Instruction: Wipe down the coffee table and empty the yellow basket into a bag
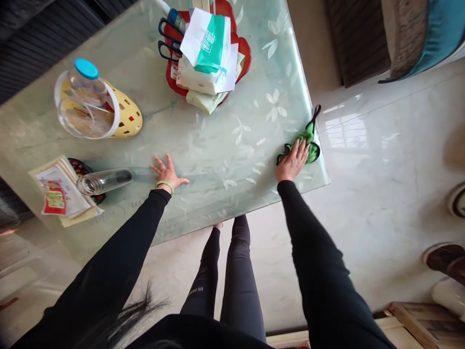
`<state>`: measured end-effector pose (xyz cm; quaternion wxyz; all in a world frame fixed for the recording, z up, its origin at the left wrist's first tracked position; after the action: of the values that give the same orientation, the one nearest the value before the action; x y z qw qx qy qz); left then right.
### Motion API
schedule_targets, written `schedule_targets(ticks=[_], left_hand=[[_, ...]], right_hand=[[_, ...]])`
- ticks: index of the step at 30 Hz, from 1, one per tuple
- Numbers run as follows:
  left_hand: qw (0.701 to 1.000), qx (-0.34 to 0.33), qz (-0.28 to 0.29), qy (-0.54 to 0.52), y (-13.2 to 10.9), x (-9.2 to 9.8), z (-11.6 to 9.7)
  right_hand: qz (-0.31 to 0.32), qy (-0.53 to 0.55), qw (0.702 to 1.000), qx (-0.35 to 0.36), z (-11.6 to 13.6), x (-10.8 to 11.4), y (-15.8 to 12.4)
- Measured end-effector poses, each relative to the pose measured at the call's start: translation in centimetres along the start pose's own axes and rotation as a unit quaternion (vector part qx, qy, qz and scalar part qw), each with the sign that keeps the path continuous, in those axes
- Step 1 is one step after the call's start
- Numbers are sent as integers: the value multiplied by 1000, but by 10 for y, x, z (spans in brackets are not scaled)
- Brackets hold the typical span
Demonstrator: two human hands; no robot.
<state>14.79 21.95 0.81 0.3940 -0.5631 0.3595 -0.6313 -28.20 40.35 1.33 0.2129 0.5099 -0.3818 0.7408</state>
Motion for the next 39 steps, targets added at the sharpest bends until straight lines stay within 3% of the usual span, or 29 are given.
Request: schedule_targets(ticks=[2,4,7,10,13,15,19,21,23,25,29,31,33,35,37,39], left_hand=[[1000,1,-1,-2,-1,1,-1],[1000,1,-1,-1,-1,2,-1],[1000,-1,0,1,-1,3,-1],[1000,1,-4,5,1,3,1],[1000,1,-8,5,2,4,2],[1000,-2,-7,5,3,5,2],[1000,-5,-6,5,5,7,2],[1000,-5,-6,6,6,7,2],[1000,-4,-5,6,7,7,2],[1000,-5,-4,3,8,7,2],[1000,-8,-7,0,8,7,3],[1000,-8,-10,0,8,8,3],[1000,-7,-10,2,7,8,3],[1000,-5,-9,7,6,8,3],[1000,-3,-9,9,5,8,3],[1000,-3,-8,6,5,8,3]], right_hand=[[-3,18,998,-60,19,-23,-43],[40,31,998,-37,62,-56,-93],[153,56,980,111,133,-101,-161],[240,66,925,287,164,-118,-194],[262,48,880,393,129,-102,-174],[228,23,898,375,75,-79,-138],[75,-11,980,182,-47,-26,-63],[-3,1,998,60,-78,-14,-51],[-55,33,997,-37,-74,-20,-68],[-68,76,992,-80,-38,-42,-113],[68,123,990,17,57,-101,-230],[138,109,979,102,75,-114,-260],[178,83,963,186,61,-108,-249],[168,54,960,217,19,-84,-199],[81,22,988,132,-36,-50,-127],[3,4,1000,3,-83,-20,-63]])
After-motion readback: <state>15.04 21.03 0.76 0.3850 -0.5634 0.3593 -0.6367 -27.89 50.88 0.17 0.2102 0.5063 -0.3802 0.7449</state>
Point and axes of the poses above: each hand's wrist, its own y-axis towards the middle knuckle, its own x-axis out of the back of the hand, z = x × y, the point moved 3 cm from there along y, towards the middle knuckle, and after that the axes turned 10 degrees about z, right-handed, at the moved point
